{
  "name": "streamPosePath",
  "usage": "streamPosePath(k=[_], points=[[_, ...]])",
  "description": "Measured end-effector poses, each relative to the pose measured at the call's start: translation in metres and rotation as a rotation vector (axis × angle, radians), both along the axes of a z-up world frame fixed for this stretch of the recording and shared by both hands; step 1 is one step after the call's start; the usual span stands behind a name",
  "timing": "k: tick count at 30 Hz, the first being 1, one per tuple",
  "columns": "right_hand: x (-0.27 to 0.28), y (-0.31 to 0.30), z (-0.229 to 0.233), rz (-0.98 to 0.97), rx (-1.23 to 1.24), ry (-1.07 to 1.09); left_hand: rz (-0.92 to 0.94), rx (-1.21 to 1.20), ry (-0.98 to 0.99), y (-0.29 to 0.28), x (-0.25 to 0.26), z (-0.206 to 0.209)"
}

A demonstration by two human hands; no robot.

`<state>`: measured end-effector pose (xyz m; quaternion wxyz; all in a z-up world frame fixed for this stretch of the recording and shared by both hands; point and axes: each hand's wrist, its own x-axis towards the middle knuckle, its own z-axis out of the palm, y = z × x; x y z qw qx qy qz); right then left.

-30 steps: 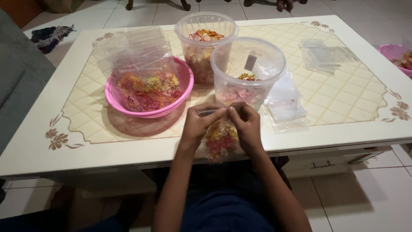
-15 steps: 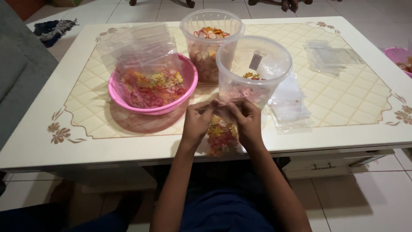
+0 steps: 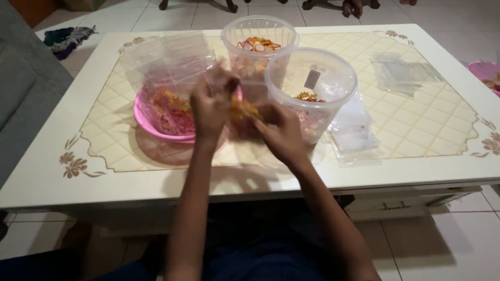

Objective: Packaging snacks into small plastic bags from larger containers

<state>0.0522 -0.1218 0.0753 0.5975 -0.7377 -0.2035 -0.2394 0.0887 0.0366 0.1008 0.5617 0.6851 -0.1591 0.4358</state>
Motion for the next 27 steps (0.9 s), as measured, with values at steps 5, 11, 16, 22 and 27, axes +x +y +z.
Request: streamPosePath(k=[5,11,16,22,27], points=[[0.037,0.041,0.045,-0.164,-0.052,-0.288,0.447,0.318,-0.179,0.027,0.001,0.004],[0.127,0.089,-0.01,-0.34,-0.221,-0.404,0.734,0.637,-0.097,0.043,0.016,-0.047],[0.157,0.1,-0.025,-0.305,-0.268,-0.312,0.684,0.628,-0.031,0.036,0.008,-0.044],[0.207,0.099,-0.029,-0.192,-0.63,0.121,0.709,0.747,0.051,0.038,0.016,-0.056],[0.241,0.103,-0.038,-0.137,-0.759,0.322,0.626,0.716,0.102,0.036,0.015,-0.059]])
